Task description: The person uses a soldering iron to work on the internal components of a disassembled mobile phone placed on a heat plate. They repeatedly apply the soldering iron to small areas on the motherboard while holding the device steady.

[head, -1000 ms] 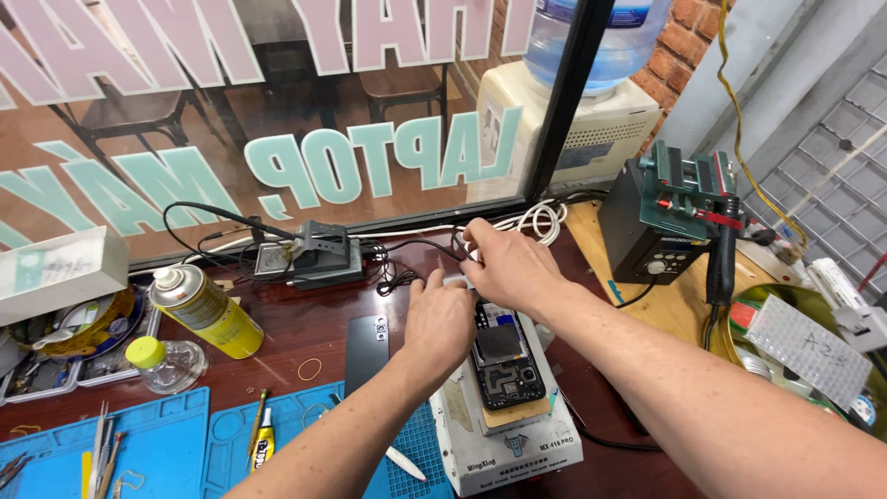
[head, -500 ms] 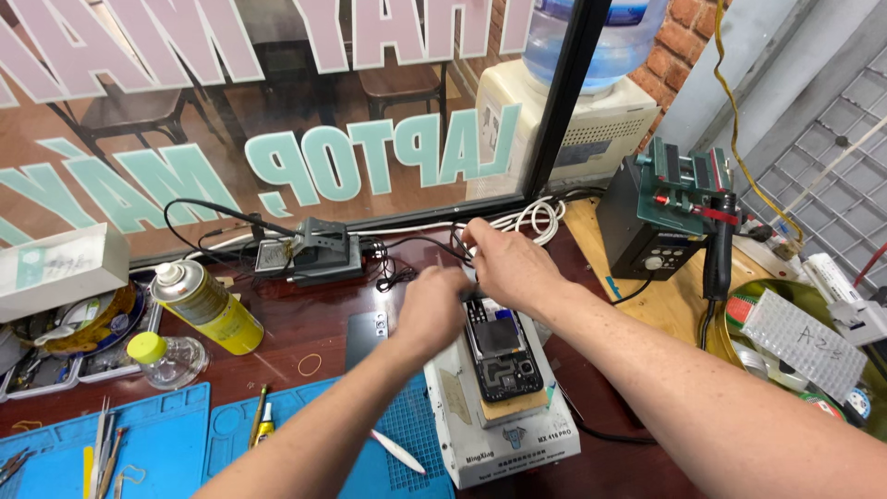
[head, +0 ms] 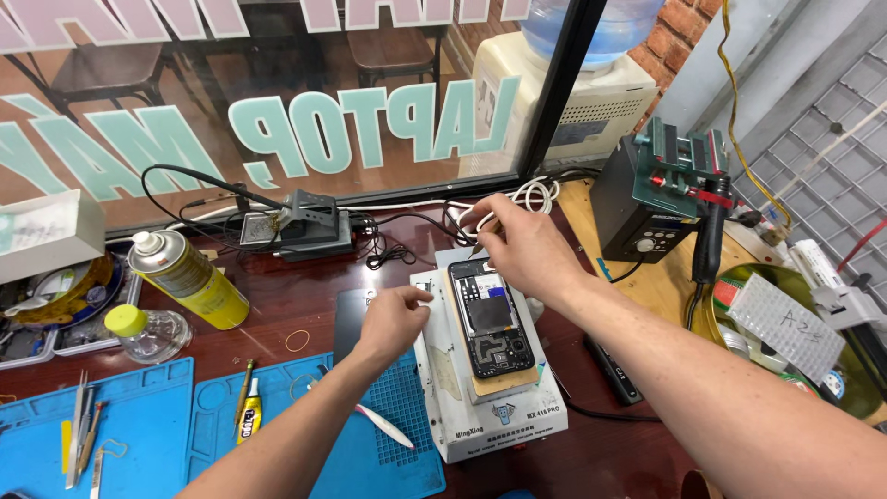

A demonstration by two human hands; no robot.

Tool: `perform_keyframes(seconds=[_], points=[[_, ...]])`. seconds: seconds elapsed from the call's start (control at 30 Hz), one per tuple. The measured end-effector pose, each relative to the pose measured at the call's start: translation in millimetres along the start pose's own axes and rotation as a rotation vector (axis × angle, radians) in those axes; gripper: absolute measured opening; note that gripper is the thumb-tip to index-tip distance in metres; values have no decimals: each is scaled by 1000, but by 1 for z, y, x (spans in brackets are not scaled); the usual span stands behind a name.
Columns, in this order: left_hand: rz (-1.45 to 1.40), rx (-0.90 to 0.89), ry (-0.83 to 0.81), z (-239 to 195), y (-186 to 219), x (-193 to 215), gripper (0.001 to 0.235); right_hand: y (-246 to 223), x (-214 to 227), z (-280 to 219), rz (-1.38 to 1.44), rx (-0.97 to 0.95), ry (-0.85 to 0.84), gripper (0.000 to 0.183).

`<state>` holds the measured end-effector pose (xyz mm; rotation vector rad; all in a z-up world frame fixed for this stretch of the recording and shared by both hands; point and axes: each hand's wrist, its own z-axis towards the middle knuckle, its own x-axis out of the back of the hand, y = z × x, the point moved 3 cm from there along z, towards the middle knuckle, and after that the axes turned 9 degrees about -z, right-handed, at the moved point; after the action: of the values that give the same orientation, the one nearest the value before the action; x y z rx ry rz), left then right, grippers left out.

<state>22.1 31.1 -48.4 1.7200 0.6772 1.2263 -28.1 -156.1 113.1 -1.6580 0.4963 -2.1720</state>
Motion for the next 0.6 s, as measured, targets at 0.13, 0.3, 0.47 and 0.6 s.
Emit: perform_keyframes(seconds=[0.13, 0.3, 0.47, 0.6], points=[[391, -438, 25, -19, 24, -7, 30, 3, 5, -1, -26, -96, 1, 29], [654, -477, -153, -28, 32, -7, 29, 5, 8, -5, 22, -191, -33, 29], [794, -428, -288, -18, 36, -5, 26, -1, 4, -5, -5, -216, -84, 30], [713, -481, -243, -13, 36, 0, 23, -5, 2, -4, 39, -219, -97, 30]])
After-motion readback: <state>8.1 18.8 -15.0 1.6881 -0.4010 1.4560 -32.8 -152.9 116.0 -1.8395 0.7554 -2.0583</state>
